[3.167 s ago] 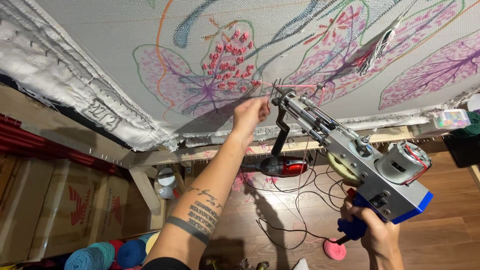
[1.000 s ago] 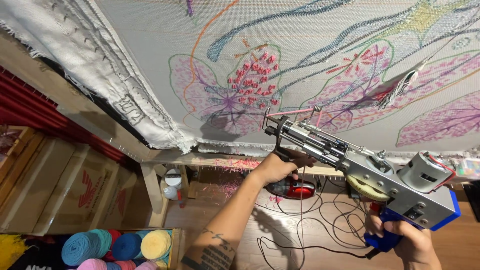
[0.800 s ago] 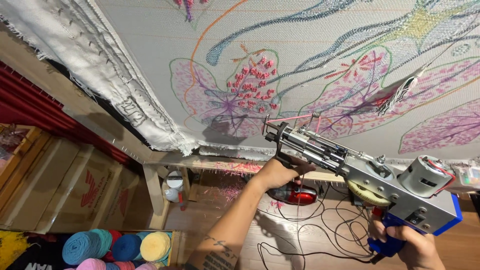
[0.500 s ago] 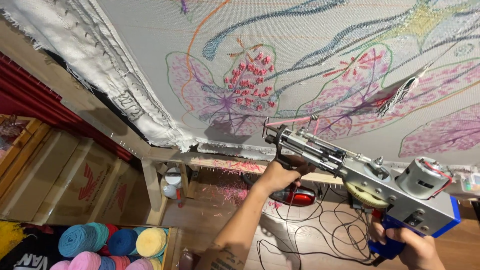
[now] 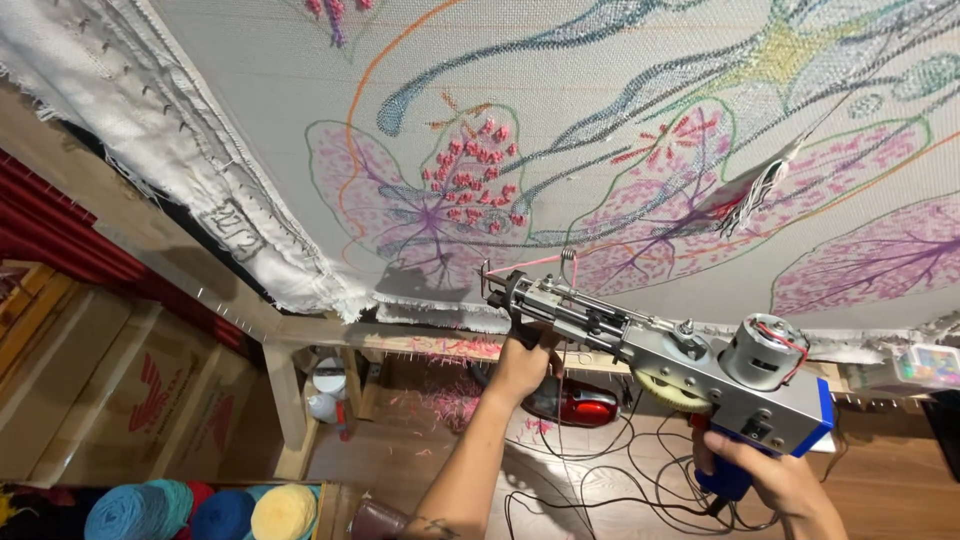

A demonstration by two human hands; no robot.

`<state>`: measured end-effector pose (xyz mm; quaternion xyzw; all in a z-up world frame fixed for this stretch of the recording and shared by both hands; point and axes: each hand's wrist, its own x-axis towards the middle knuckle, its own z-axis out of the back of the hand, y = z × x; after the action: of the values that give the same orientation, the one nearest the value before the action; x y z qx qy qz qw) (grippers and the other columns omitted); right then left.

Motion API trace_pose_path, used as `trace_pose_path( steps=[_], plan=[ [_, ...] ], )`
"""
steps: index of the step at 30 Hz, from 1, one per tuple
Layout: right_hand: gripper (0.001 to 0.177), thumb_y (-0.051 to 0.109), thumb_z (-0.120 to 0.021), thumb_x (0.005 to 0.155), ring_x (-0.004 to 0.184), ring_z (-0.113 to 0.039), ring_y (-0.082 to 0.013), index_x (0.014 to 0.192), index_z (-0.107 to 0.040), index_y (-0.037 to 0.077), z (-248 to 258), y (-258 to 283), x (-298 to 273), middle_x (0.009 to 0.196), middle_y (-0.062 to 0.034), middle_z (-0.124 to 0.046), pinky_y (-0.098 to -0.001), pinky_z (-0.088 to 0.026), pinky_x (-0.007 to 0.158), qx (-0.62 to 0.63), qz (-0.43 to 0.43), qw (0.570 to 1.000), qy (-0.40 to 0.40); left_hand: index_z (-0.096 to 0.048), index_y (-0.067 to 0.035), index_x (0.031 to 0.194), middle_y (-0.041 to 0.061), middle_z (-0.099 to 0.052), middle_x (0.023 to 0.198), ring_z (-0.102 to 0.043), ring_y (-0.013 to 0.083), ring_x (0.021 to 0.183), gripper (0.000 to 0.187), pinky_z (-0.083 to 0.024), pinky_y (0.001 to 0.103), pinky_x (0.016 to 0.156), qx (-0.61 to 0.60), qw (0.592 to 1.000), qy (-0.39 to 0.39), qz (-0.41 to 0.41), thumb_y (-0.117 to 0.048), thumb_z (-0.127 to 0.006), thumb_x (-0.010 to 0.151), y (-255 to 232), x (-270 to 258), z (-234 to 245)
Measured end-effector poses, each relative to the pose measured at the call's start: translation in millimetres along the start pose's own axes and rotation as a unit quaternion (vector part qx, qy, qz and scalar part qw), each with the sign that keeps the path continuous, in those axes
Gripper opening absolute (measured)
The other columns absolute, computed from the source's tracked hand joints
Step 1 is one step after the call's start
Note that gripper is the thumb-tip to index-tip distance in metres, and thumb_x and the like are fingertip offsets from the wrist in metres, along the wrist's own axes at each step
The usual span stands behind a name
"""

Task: Use a tufting gun to create a patterned rug on a canvas frame.

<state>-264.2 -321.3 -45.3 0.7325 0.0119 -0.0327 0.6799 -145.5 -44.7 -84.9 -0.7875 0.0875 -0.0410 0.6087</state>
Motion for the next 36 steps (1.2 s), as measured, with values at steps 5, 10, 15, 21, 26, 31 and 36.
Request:
trace_pose_path(
  steps=[5,10,15,21,26,31,36],
  plan=[
    [0.022,-0.005,-0.074,0.057,0.040,-0.062,-0.0319,0.074,-0.063,-0.013,-14.0,-8.9,1.3,0.053,-0.0237,-0.066,-0.0384,-0.051,0.037,-0.083,-0.017,0.994,-0.075,-0.058,0.000,0.078,0.007,-0.055,0.052,-0.050,0.0150,0.040,0.013,-0.040,0.026,0.040,0.005,1.000,-0.004,-0.020,-0.008,-0.053,0.086,22.3,8.7,9.1],
    [0.012,-0.008,-0.070,0.065,0.048,-0.064,-0.0333,0.072,-0.068,-0.018,-25.6,-49.1,6.3,0.059,-0.0260,-0.069,-0.0385,-0.050,0.045,-0.071,-0.036,0.993,-0.086,-0.059,-0.001,0.074,0.005,-0.053,0.048,-0.046,0.0137,0.037,0.017,-0.038,0.025,0.037,0.005,0.998,0.004,-0.055,-0.013,-0.059,0.085,40.4,37.3,26.0],
    [0.008,-0.006,-0.060,0.072,0.046,-0.055,-0.0269,0.075,-0.061,-0.013,-59.2,-68.2,10.8,0.054,-0.0185,-0.058,-0.0346,-0.046,0.043,-0.002,0.080,0.994,-0.070,-0.060,-0.002,0.072,0.002,-0.053,0.049,-0.045,0.0111,0.036,0.020,-0.033,0.024,0.035,0.066,0.995,-0.022,-0.072,-0.018,-0.065,0.083,55.9,58.4,40.9],
    [0.008,-0.013,-0.058,0.071,0.048,-0.051,-0.0312,0.078,-0.057,-0.016,-57.1,-94.8,7.6,0.057,-0.0241,-0.055,-0.0391,-0.041,0.046,-0.009,0.022,0.993,-0.115,-0.058,-0.004,0.076,0.002,-0.054,0.056,-0.047,0.0114,0.043,0.016,-0.036,0.024,0.042,0.105,0.993,-0.032,-0.054,-0.017,-0.063,0.084,90.0,64.3,55.0],
    [0.014,-0.015,-0.059,0.069,0.052,-0.053,-0.0319,0.083,-0.060,-0.017,-51.6,-116.5,2.4,0.063,-0.0254,-0.059,-0.0397,-0.043,0.049,-0.028,0.014,0.989,-0.146,-0.056,-0.006,0.079,0.002,-0.055,0.063,-0.048,0.0118,0.050,0.013,-0.039,0.024,0.049,0.140,0.988,-0.031,-0.050,-0.017,-0.061,0.085,108.0,68.0,50.7],
    [0.008,-0.014,-0.057,0.070,0.050,-0.050,-0.0304,0.078,-0.057,-0.015,-69.6,-92.9,-12.1,0.058,-0.0230,-0.055,-0.0395,-0.042,0.046,0.003,0.041,0.990,-0.134,-0.055,-0.002,0.072,0.001,-0.057,0.065,-0.046,0.0088,0.055,0.011,-0.038,0.021,0.053,0.034,0.972,-0.013,-0.230,-0.006,-0.061,0.080,100.2,62.4,43.1],
    [0.024,-0.015,-0.054,0.072,0.063,-0.058,-0.0369,0.094,-0.059,-0.023,-84.3,-101.2,-20.0,0.079,-0.0306,-0.064,-0.0420,-0.047,0.059,-0.021,0.030,0.980,-0.195,-0.055,0.002,0.082,0.007,-0.064,0.073,-0.059,0.0144,0.064,0.018,-0.047,0.024,0.061,0.071,0.973,-0.063,-0.211,-0.014,-0.063,0.080,59.4,51.6,40.3]
  ],
)
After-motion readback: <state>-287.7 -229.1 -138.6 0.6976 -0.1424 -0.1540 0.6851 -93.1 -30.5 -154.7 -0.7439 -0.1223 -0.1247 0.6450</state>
